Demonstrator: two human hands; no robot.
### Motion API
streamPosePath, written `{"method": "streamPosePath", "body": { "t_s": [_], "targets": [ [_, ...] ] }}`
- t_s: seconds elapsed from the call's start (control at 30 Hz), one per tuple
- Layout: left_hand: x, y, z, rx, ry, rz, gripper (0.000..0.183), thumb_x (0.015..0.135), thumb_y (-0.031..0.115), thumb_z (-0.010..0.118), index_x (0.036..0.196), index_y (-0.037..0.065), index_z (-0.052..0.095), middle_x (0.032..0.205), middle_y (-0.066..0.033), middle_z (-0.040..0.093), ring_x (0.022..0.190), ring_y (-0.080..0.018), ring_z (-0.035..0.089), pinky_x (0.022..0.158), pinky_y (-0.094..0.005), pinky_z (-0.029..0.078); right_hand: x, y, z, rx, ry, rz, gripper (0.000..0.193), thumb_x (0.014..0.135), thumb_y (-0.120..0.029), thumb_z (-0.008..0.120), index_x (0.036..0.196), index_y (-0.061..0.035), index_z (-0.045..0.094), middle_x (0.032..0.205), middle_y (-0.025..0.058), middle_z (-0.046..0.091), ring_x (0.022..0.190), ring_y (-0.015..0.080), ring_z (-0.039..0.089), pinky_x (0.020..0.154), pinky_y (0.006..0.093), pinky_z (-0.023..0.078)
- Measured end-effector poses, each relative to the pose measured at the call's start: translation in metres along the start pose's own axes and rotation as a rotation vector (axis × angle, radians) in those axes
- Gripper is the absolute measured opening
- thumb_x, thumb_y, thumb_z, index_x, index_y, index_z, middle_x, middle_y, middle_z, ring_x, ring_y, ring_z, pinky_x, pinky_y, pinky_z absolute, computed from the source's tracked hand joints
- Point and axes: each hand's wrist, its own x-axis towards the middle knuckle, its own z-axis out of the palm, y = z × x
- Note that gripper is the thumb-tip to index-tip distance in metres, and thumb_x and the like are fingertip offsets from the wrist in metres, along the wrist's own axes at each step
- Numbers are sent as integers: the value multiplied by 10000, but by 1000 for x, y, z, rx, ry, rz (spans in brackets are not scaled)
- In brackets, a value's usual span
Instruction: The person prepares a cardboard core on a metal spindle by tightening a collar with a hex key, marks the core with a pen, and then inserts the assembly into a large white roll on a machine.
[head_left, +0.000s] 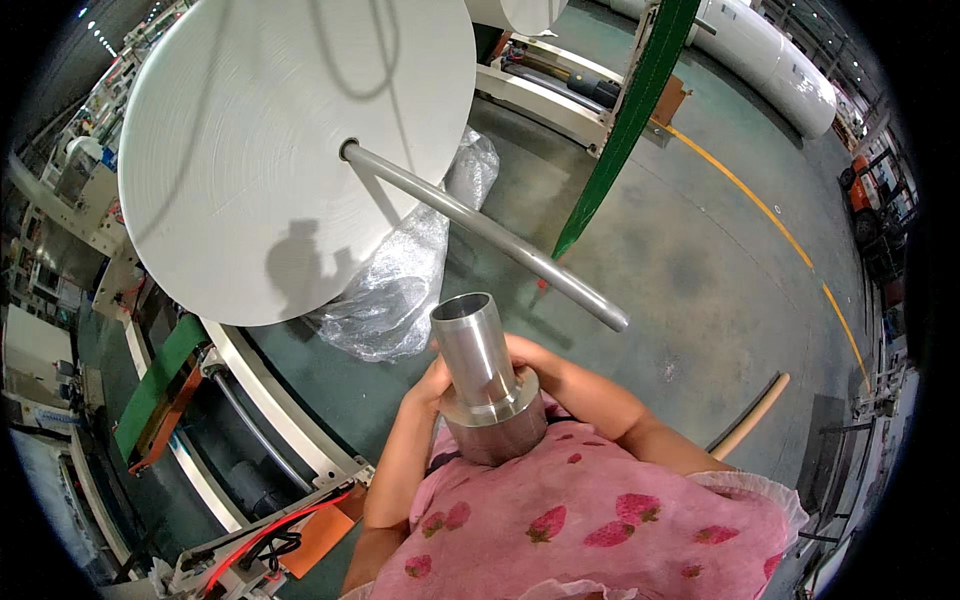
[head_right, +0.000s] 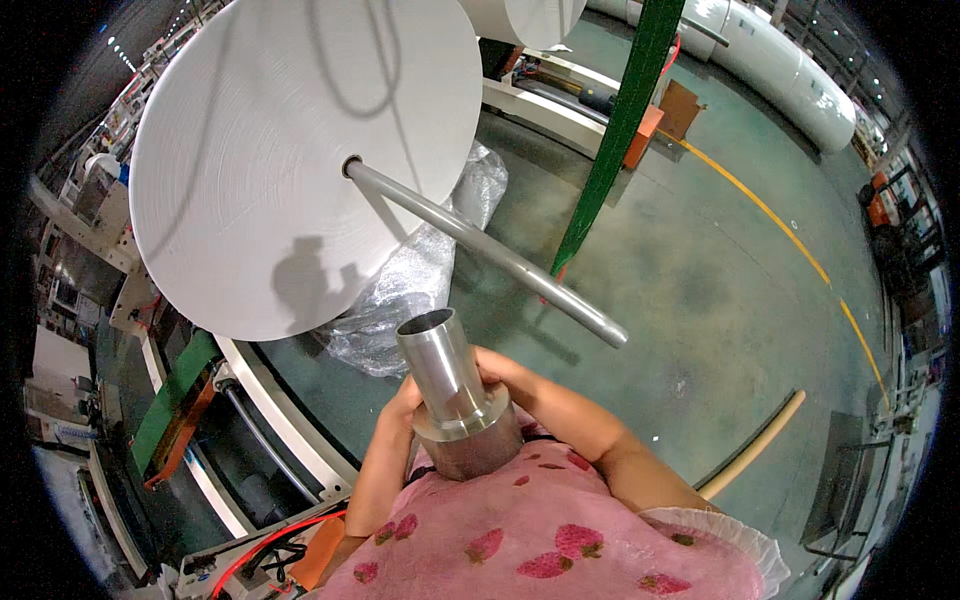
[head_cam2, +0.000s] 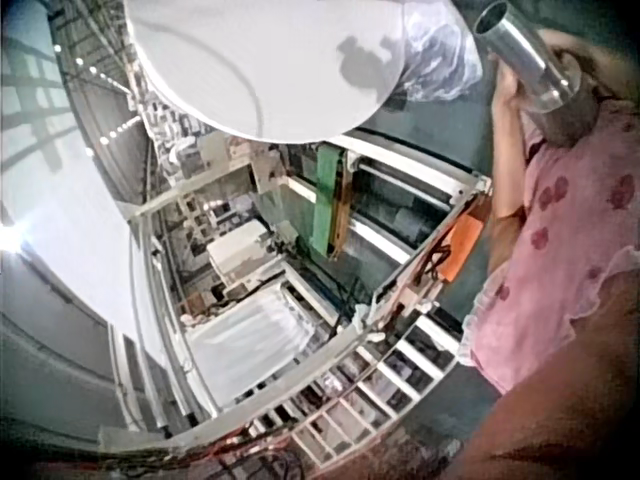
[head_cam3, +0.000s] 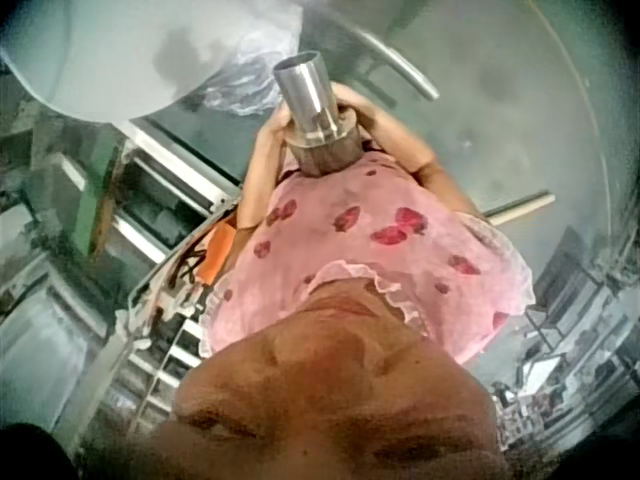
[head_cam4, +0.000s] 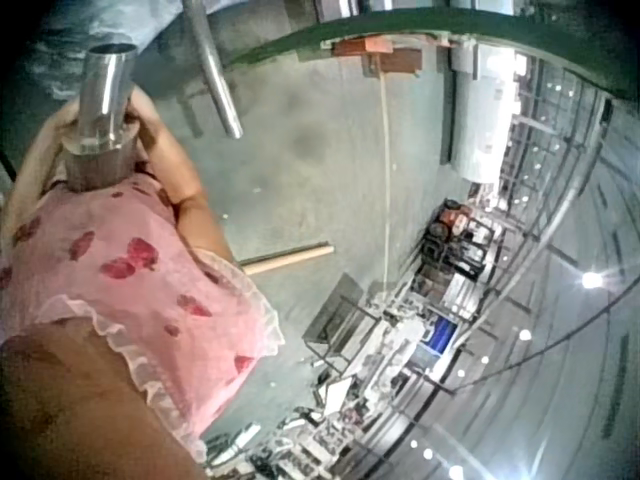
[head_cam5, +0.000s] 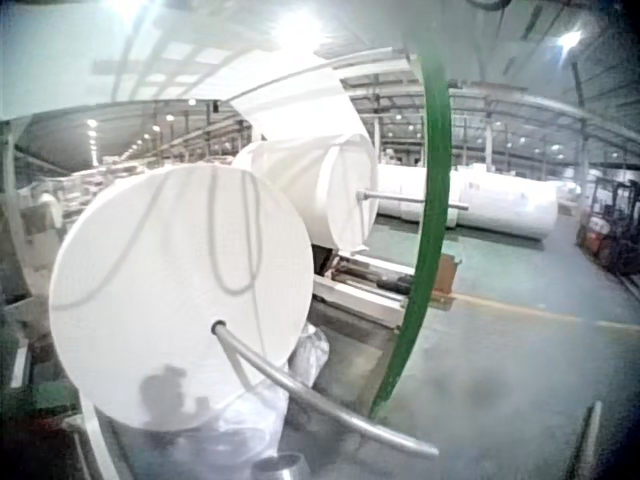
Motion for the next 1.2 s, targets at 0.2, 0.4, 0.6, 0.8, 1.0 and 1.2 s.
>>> {"method": "streamPosePath", "body": {
  "t_s": [0.2, 0.4, 0.6, 0.8, 1.0, 1.2],
  "targets": [
    [8, -10, -3, -151, 43, -106, 507, 823, 378, 351, 1074, -58, 415, 987, -211, 514, 872, -309, 540, 747, -393, 463, -13, -7, -24, -440, 401, -66, 129, 795, -163, 491, 792, -35, 507, 657, 55, 520, 578, 118, 508, 496, 249, 405],
    [26, -14, 30, -205, 108, -226, 675, 809, 546, 180, 1108, -19, 397, 1043, -162, 496, 939, -228, 511, 793, -335, 434, -87, -35, -18, -246, 587, -12, 291, 832, -280, 437, 673, -36, 440, 616, 15, 466, 535, 75, 426, 485, 225, 367],
    [74, -54, 68, -99, 308, -306, 626, 824, 521, 163, 1121, 30, 414, 1053, -107, 500, 934, -197, 511, 798, -331, 431, -144, -53, -59, -513, 742, -184, 330, 839, -349, 407, 693, -55, 442, 664, -1, 473, 597, 74, 429, 530, 217, 367],
    [125, -110, 109, -273, 132, -367, 751, 770, 611, 149, 1121, -4, 400, 1093, -150, 464, 983, -243, 478, 848, -362, 389, -225, -90, -86, -314, 715, -112, 436, 836, -389, 394, 829, 28, 521, 750, 66, 570, 684, 123, 512, 621, 234, 402],
    [130, -169, 144, -487, 430, -452, 686, 766, 609, 217, 1120, 50, 397, 1015, -127, 503, 892, -238, 518, 805, -354, 425, -285, -88, -115, -562, 744, 29, 445, 848, -361, 384, 758, 45, 543, 692, 74, 566, 665, 127, 485, 643, 238, 382],
    [134, -209, 181, -400, 541, -569, 786, 697, 677, 243, 1229, 99, 270, 1189, -118, 374, 1071, -238, 390, 891, -379, 336, -334, -84, -133, -428, 867, 280, 442, 850, -366, 374, 727, 34, 516, 628, 12, 452, 621, 99, 387, 576, 238, 345]
  ]
}}
